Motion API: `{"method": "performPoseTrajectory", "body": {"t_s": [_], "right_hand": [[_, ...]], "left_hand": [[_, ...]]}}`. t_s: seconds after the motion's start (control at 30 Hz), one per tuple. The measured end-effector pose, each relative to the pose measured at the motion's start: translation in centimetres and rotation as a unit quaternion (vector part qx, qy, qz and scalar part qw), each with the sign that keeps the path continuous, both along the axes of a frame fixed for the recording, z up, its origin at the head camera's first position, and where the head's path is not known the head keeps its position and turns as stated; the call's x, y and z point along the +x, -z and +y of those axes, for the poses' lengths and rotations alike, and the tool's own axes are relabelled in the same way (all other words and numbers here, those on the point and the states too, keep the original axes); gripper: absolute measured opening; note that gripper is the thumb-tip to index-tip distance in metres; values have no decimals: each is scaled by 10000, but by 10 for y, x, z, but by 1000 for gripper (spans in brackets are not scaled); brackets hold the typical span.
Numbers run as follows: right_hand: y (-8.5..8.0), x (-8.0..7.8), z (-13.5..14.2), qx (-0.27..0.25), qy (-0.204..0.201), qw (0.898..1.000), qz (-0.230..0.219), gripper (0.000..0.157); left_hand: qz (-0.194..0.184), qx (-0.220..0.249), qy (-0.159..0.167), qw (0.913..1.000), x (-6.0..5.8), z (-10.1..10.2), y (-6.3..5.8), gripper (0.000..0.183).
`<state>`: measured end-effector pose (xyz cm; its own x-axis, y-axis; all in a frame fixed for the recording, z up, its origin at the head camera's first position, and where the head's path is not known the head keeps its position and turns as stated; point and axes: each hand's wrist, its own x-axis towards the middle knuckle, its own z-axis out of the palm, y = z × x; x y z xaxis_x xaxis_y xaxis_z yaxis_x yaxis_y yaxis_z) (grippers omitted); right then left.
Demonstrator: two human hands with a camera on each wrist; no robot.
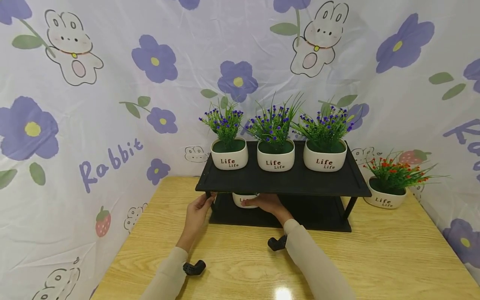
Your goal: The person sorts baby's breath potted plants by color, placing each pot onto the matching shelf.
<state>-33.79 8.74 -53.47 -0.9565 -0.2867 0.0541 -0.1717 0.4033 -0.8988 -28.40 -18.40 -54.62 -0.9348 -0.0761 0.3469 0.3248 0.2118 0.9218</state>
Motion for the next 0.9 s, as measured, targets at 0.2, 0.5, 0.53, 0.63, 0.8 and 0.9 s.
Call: {"method": "performPoseTrajectory", "body": {"t_s": [0.2,0.5,0.53,0.63,0.8,0.9], "right_hand": [[-4,-12,-2,-290,-374,9988,-122,78],[-4,-20,-4,-56,-397,9947,-944,75],[-3,-21,-5,-64,-401,9944,-973,74],[-1,-22,-7,-138,-511,9941,-948,71],[-1,-22,-8,-119,-569,9934,-993,72],[2,-23,-9,-76,-531,9941,-938,73]], "left_hand": [[-30,-28,-5,10000,0,0,-1,28],[-13,37,8,10000,0,1,0,26],[-40,68,24,10000,1,1,-3,26],[-100,44,79,9999,3,2,-7,28],[-107,53,25,9999,-1,0,-1,29],[-45,52,-16,10000,-1,0,-1,28]]}}
